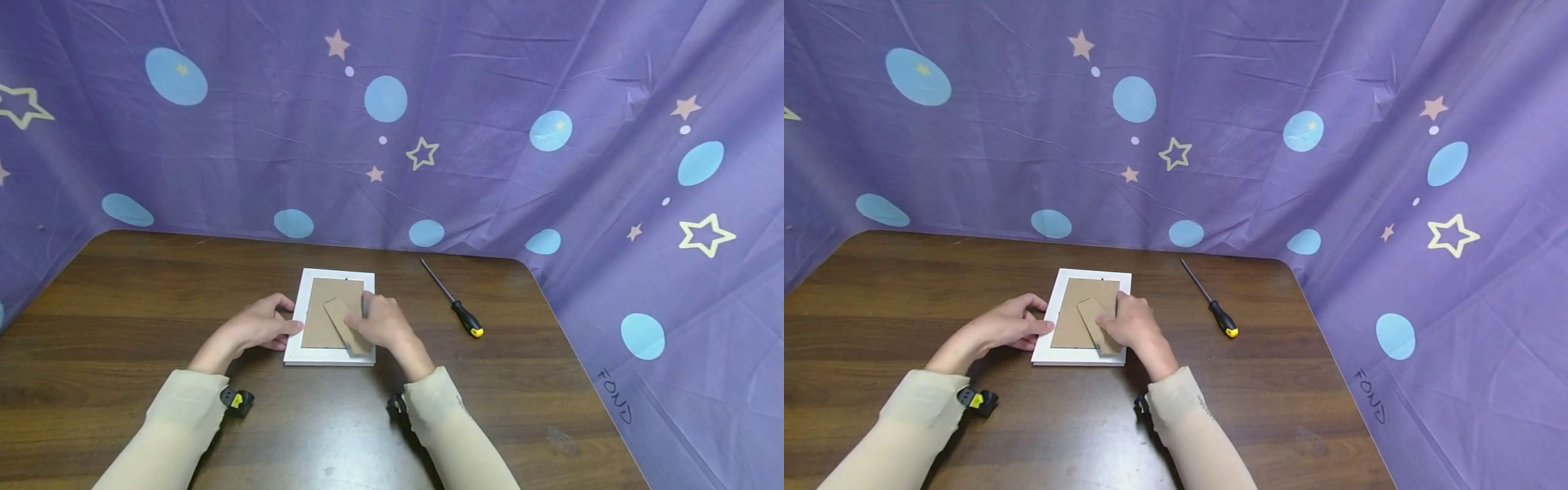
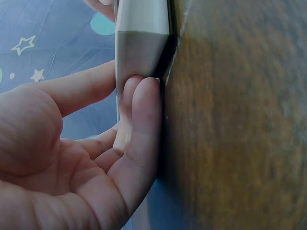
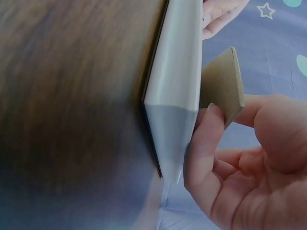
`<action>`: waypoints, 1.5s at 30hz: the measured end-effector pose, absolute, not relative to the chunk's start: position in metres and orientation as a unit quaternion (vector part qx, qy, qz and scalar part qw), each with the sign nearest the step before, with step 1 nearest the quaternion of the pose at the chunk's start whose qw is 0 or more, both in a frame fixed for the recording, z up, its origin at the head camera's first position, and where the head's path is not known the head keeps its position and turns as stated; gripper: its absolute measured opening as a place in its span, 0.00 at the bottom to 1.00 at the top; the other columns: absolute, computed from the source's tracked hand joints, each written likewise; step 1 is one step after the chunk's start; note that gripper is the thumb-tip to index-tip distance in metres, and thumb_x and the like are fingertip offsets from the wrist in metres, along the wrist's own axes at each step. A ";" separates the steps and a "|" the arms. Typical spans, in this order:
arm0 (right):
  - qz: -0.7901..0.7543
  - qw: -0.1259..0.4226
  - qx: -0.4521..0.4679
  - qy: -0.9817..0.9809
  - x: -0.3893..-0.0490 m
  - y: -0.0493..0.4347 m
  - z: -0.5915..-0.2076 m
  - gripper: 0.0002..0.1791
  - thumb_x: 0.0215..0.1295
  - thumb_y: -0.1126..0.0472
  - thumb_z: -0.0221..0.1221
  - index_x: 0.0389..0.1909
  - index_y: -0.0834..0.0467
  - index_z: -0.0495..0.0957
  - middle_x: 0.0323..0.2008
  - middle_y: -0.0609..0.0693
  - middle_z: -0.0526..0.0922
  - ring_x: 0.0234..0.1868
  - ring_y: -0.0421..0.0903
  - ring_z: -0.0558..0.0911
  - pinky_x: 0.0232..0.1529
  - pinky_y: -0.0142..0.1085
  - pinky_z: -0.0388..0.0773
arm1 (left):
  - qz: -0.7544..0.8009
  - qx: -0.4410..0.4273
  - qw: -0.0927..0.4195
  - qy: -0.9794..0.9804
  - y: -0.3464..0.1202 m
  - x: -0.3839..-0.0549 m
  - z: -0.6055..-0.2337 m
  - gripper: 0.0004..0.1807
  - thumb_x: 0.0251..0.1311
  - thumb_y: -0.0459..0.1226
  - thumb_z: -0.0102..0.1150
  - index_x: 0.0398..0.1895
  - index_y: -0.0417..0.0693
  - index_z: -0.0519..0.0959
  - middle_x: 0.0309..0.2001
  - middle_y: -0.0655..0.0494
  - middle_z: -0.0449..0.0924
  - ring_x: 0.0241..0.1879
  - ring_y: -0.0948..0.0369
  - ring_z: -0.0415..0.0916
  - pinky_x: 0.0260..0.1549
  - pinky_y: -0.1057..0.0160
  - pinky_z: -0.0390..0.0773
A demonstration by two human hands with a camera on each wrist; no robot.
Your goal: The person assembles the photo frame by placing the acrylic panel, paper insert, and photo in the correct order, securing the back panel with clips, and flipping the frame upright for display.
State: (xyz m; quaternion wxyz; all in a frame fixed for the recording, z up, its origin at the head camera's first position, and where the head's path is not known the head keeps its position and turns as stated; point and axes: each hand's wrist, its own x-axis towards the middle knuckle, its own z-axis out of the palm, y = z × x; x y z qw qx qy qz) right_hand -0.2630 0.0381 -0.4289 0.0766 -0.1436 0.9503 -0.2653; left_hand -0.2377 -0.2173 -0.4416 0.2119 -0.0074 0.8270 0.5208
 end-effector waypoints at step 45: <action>-0.233 0.072 -0.139 0.960 -0.262 0.045 -0.427 0.32 0.68 0.51 0.69 0.71 0.56 0.78 0.60 0.62 0.85 0.56 0.59 0.86 0.59 0.52 0.83 | 0.495 -0.002 0.210 0.843 -0.212 -0.235 -0.438 0.31 0.71 0.36 0.66 0.68 0.28 0.64 0.36 0.43 0.81 0.34 0.55 0.82 0.36 0.58 0.88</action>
